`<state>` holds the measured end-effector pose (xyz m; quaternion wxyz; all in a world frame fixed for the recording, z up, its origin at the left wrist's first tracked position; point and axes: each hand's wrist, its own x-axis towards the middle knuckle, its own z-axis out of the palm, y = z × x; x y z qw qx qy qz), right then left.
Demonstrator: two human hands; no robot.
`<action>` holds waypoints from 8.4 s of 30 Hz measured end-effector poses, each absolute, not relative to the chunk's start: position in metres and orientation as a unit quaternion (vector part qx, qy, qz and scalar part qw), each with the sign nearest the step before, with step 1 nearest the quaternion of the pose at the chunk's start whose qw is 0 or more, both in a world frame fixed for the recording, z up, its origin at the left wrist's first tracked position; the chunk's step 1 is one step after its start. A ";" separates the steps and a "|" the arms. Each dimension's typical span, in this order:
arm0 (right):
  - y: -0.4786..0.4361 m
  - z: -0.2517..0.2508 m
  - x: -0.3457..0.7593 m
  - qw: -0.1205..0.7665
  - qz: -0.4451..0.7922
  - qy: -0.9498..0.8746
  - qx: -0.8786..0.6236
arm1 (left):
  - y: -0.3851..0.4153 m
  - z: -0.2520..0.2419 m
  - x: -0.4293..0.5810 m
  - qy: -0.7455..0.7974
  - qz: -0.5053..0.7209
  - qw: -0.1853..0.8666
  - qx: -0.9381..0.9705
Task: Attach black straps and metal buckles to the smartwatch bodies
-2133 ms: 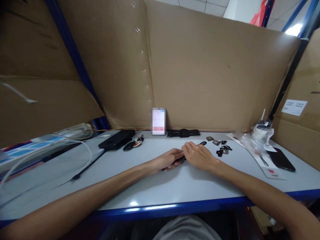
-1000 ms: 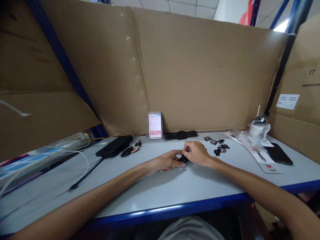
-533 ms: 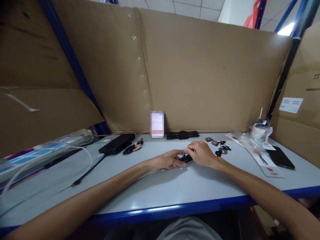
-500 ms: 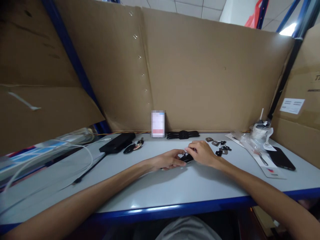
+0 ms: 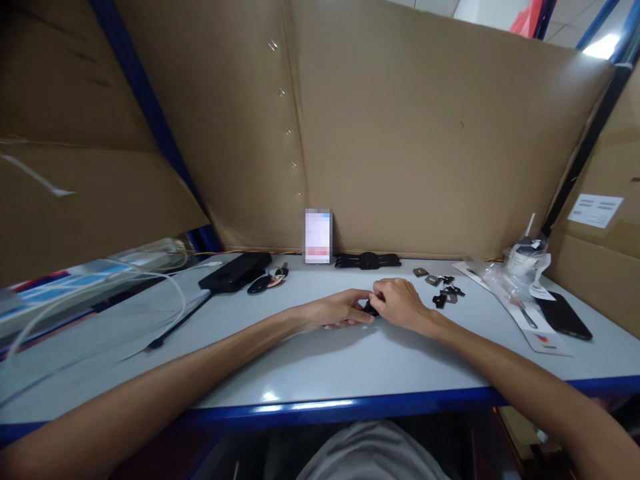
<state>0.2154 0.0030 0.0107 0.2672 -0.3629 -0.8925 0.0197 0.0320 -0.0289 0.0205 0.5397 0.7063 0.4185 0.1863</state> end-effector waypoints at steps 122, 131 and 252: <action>-0.002 0.008 0.231 0.231 0.096 -0.900 -0.357 | -0.040 0.008 0.019 0.453 0.132 0.061 0.880; 0.006 0.004 0.233 0.253 0.152 -0.883 -0.365 | -0.030 0.002 0.014 0.440 0.089 0.022 0.893; 0.003 0.000 0.231 0.277 -0.026 -0.921 -0.271 | -0.025 0.002 0.016 0.458 0.145 0.075 0.874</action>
